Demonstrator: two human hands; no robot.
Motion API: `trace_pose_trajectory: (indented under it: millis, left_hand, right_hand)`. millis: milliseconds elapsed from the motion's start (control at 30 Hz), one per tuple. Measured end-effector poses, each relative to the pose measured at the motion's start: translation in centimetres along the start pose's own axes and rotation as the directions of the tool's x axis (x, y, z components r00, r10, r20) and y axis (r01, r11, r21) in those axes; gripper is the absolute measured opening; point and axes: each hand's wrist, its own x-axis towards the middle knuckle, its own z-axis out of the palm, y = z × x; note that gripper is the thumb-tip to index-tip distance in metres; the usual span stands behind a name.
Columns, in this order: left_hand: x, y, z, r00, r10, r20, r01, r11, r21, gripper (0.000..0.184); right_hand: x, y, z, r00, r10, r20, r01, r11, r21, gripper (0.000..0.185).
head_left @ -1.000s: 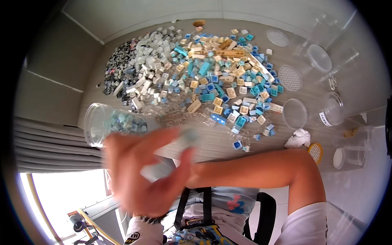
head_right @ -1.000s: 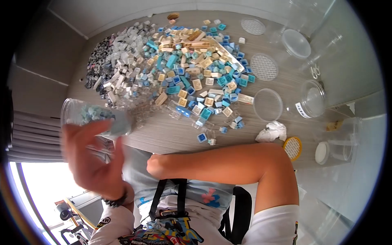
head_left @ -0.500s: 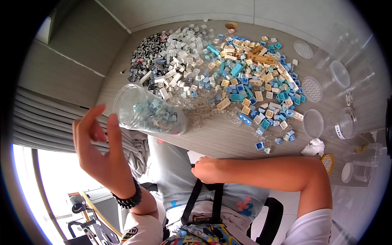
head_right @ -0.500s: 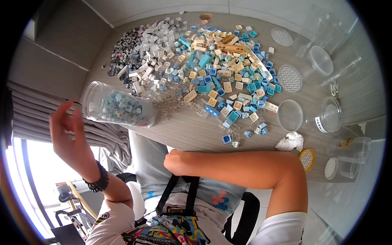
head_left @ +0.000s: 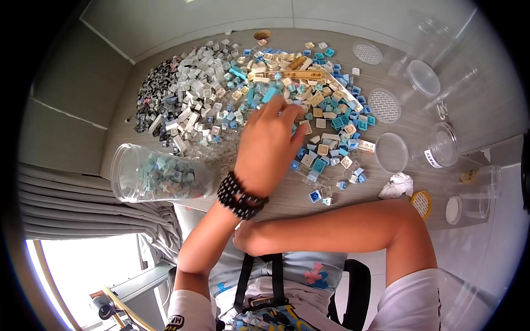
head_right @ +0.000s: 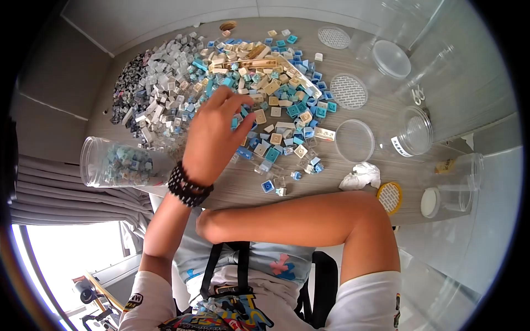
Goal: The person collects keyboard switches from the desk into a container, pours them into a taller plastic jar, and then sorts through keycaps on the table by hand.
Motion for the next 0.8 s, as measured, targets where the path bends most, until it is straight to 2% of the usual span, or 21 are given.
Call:
trace_pose_trajectory:
  millis: [33,133,233,467,667,800]
  left_hand:
    - [0.7,-0.1,0.6,1.000,0.018,-0.011,-0.017,0.996,0.087,0.016]
    - [2.0,-0.7,2.3,0.999,0.030,0.023,-0.034,0.982,0.188,0.017]
    - [2.2,-1.5,3.6,0.999,0.033,0.032,-0.038,0.980,0.196,0.015]
    - [2.2,-1.8,4.1,0.997,0.073,0.025,-0.077,0.978,0.195,0.011]
    - [1.8,-1.6,3.7,0.997,0.083,-0.006,-0.080,0.978,0.193,0.012]
    - [0.3,0.7,0.5,0.992,0.109,-0.071,-0.096,0.983,0.158,0.013]
  right_hand:
    - [1.3,-0.3,-0.5,0.981,0.043,0.189,-0.034,0.998,-0.053,0.039]
    - [1.6,-0.5,0.6,0.986,0.110,0.126,-0.103,0.993,-0.062,0.036]
    - [1.9,-0.6,1.3,0.988,0.128,0.090,-0.120,0.989,-0.082,0.039]
    - [1.2,-0.3,1.0,0.994,0.089,0.067,-0.088,0.996,-0.026,0.031]
    - [-0.5,-0.3,-0.2,0.997,0.067,0.031,-0.067,0.998,0.011,0.025]
    - [0.4,-0.6,0.4,0.997,0.070,0.042,-0.071,0.997,0.011,0.022]
